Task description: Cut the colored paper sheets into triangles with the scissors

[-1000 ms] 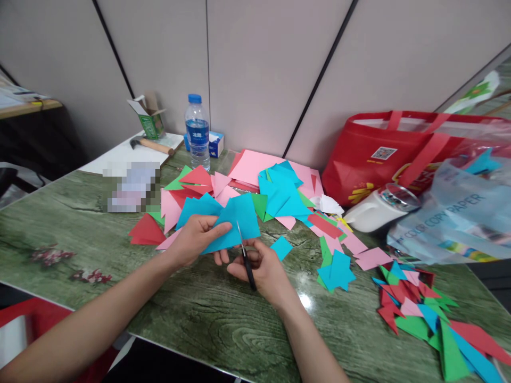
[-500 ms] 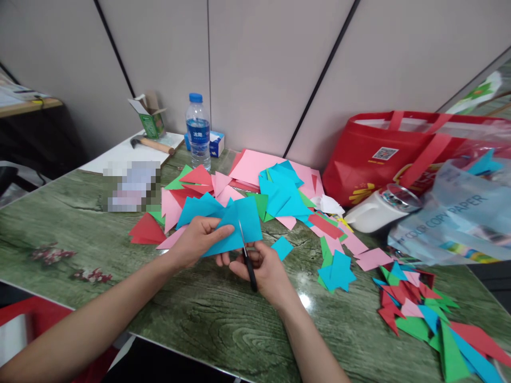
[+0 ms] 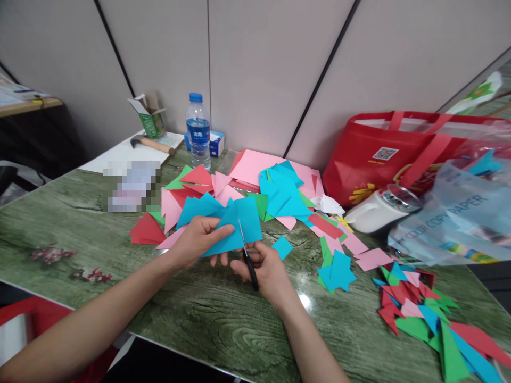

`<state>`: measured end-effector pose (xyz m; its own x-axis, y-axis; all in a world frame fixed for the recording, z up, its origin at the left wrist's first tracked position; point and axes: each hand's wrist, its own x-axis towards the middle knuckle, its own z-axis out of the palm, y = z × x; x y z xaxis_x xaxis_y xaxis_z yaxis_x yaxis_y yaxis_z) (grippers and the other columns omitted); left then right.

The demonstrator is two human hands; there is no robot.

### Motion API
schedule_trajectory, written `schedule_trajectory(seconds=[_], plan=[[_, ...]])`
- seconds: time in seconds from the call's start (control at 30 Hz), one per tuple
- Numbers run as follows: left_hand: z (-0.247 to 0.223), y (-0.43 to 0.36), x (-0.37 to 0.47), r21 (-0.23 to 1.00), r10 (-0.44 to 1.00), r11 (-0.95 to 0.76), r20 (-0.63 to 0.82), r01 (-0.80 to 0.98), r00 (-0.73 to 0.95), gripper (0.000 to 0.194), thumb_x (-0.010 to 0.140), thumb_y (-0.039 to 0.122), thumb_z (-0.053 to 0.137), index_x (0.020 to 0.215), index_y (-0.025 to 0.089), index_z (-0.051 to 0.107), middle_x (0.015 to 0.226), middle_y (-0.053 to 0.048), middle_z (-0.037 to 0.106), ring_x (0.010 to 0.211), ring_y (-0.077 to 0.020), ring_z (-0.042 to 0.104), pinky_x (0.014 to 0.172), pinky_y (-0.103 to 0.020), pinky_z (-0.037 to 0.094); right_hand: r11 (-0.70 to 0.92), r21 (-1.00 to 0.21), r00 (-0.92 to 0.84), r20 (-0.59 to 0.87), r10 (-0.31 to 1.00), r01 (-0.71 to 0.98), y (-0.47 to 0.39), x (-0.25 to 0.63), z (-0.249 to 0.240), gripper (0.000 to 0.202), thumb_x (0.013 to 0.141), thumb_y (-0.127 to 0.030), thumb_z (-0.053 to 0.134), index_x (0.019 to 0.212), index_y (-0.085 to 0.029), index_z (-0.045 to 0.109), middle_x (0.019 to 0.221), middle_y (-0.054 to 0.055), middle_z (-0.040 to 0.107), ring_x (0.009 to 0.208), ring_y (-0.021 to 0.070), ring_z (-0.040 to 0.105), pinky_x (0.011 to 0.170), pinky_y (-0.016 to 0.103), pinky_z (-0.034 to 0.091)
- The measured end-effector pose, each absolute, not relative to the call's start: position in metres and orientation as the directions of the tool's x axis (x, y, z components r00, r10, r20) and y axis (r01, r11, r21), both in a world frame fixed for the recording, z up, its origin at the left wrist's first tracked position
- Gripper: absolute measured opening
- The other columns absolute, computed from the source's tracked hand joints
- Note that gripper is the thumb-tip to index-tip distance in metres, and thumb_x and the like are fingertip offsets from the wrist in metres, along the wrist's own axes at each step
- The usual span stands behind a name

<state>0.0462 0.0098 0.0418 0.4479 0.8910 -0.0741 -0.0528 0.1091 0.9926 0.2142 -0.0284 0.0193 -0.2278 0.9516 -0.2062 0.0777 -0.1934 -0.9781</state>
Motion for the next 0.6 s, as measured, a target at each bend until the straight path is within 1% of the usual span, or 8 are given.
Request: schedule_trajectory(seconds=[0.4,0.6], plan=[[0.0447,0.0088,0.0467,0.99,0.888,0.12,-0.074,-0.074,0.454,0.031,0.081,0.036,0.056,0.064,0.011,0.059,0.047,-0.002,0.063,0.032,-0.0064,0.052,0.03,-0.014,0.037,-0.206,-0.975,-0.221,-0.22,0.95,0.082,-0.0279,0.2138,0.0176,0.04,0.062,-0.043,0.076,0.081,-0.016,0.054,0.052,-0.003,0.059,0.041,0.0086,0.047,0.041,0.021,0.037],[0.0458,0.0081,0.0471,0.992,0.887,0.112,-0.073,-0.06,0.455,0.031,0.081,0.036,0.055,0.064,0.011,0.059,0.047,-0.002,0.062,0.033,-0.0072,0.051,0.03,-0.015,0.037,-0.225,-0.968,-0.211,-0.245,0.946,0.112,-0.029,0.2136,0.018,0.04,0.062,-0.046,0.074,0.081,-0.017,0.055,0.049,-0.004,0.058,0.038,0.0088,0.047,0.039,0.021,0.036]])
